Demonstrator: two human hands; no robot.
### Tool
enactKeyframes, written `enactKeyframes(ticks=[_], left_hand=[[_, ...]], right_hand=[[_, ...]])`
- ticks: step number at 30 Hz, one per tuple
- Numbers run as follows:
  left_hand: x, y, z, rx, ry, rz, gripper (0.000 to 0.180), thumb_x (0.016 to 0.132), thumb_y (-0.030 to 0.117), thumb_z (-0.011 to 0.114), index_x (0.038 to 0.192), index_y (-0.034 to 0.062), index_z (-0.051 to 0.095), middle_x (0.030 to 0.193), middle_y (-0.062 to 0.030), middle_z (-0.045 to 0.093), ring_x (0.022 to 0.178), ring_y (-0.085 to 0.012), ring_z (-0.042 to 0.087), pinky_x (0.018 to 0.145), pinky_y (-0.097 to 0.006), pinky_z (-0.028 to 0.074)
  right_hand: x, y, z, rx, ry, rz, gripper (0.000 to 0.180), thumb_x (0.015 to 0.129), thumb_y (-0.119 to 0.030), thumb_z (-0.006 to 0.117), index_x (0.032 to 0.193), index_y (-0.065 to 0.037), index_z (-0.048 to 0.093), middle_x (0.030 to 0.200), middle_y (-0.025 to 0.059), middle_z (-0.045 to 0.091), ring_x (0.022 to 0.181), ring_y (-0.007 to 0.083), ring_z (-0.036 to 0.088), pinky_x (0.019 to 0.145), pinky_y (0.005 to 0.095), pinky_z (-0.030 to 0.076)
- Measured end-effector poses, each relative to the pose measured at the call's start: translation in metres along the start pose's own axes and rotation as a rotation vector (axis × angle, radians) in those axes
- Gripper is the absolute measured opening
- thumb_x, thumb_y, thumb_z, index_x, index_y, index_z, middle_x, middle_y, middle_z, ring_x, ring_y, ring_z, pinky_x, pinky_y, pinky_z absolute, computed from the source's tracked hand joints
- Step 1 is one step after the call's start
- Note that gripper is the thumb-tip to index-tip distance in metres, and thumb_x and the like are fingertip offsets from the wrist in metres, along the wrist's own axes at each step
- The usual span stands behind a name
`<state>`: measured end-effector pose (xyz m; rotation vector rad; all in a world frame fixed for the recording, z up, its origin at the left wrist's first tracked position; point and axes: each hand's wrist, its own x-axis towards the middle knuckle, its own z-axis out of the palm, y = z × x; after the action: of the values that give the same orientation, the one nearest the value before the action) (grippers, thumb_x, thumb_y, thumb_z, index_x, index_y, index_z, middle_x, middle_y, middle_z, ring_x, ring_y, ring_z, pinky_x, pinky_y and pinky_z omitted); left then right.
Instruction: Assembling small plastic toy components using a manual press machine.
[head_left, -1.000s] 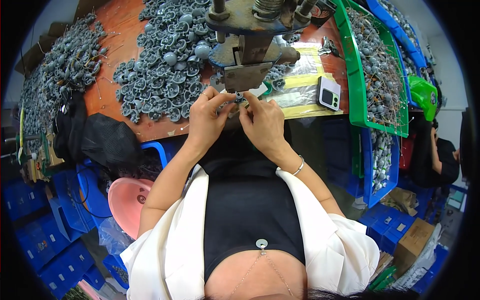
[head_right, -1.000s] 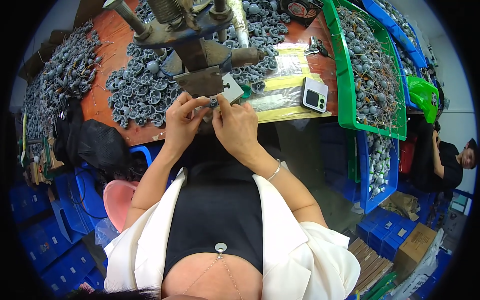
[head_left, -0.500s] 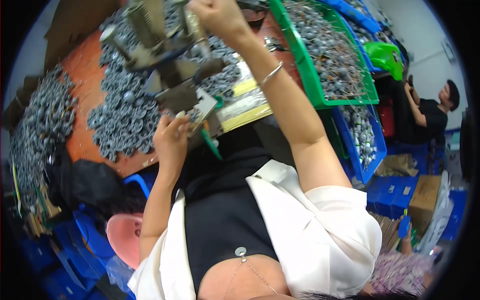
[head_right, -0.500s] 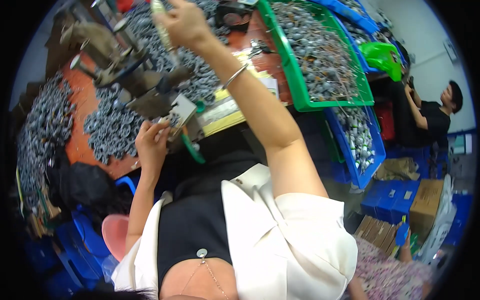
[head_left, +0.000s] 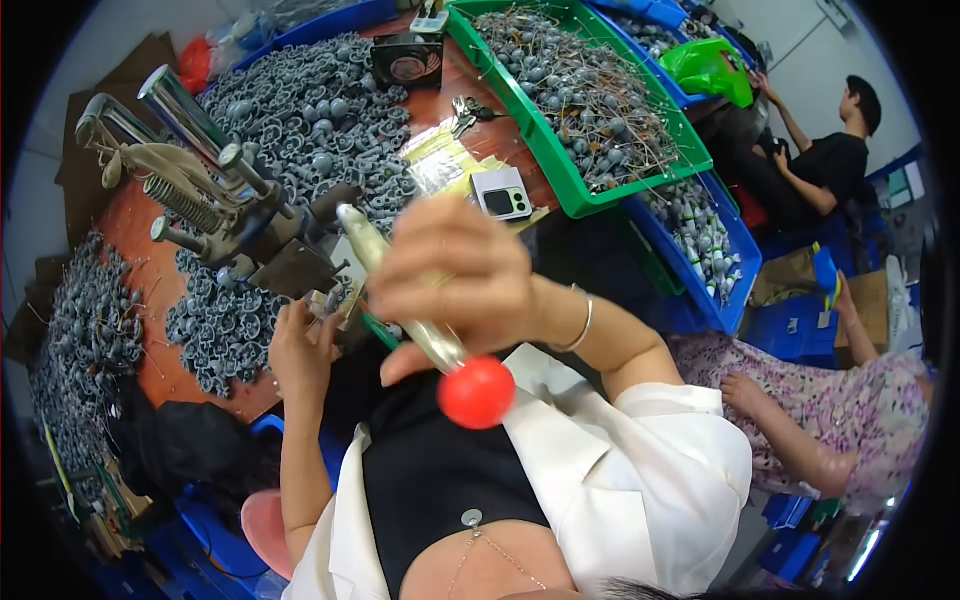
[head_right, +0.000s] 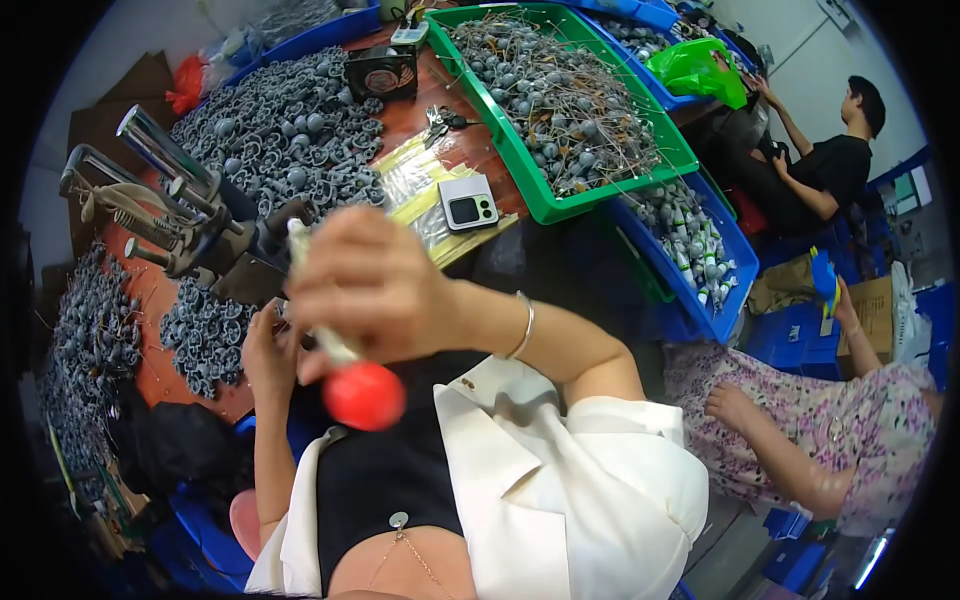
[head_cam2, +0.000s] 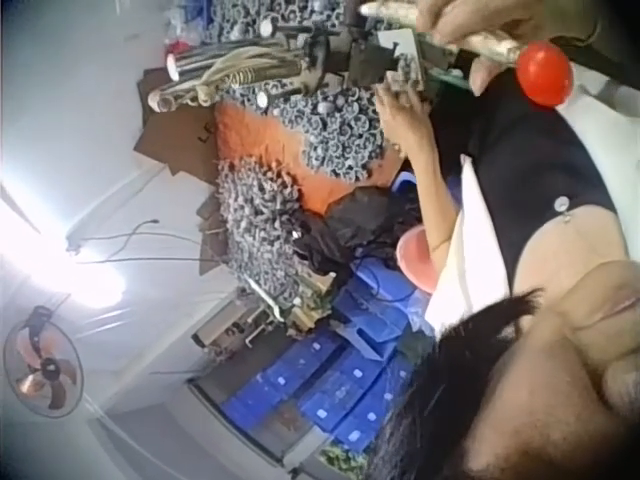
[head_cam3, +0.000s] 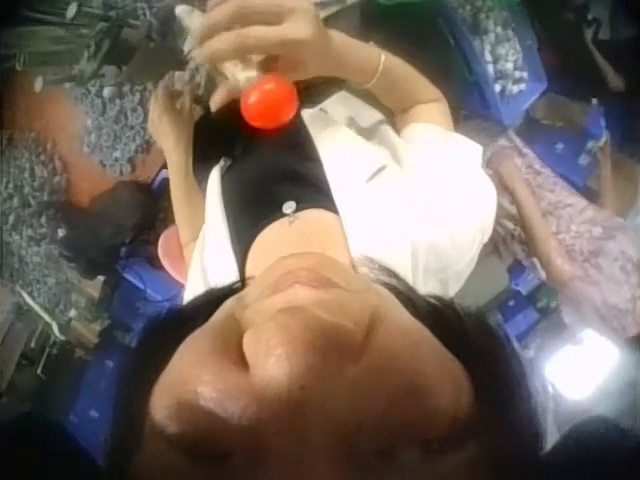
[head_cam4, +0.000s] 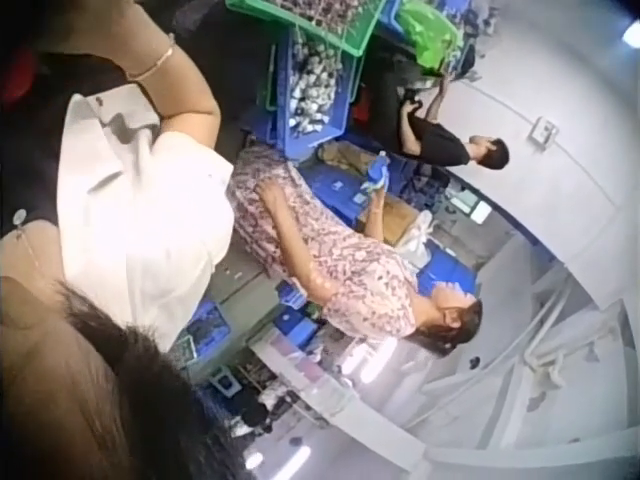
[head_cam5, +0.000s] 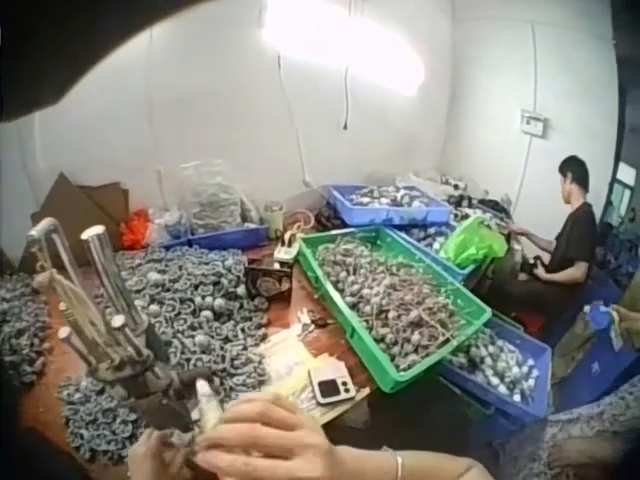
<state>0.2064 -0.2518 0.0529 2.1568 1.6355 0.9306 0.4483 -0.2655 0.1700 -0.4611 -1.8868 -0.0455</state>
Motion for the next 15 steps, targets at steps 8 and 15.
enactKeyframes(ticks=[8, 15], left_hand=[[-0.024, 0.036, -0.029, -0.797, -0.726, -0.335, 0.025, 0.091, 0.016, 0.054, 0.081, -0.0041, 0.067, 0.061, -0.0052, 0.062, 0.047, -0.0074, 0.050, 0.044, -0.020, 0.036], [0.009, -0.048, -0.090, -1.190, -0.061, -0.394, 0.019, 0.092, 0.021, 0.056, 0.092, 0.0027, 0.062, 0.076, -0.0061, 0.065, 0.061, -0.0109, 0.059, 0.050, -0.019, 0.044]], right_hand=[[-0.017, 0.119, -0.058, -0.103, 0.203, 0.738, 0.014, 0.084, -0.009, 0.065, 0.094, 0.000, 0.068, 0.083, 0.0044, 0.068, 0.074, 0.0066, 0.061, 0.066, 0.0214, 0.049], [-0.073, 0.145, -0.204, -0.827, 0.097, 0.924, 0.017, 0.078, -0.020, 0.067, 0.085, -0.006, 0.071, 0.075, 0.0100, 0.069, 0.068, 0.0198, 0.067, 0.064, 0.0296, 0.052]])
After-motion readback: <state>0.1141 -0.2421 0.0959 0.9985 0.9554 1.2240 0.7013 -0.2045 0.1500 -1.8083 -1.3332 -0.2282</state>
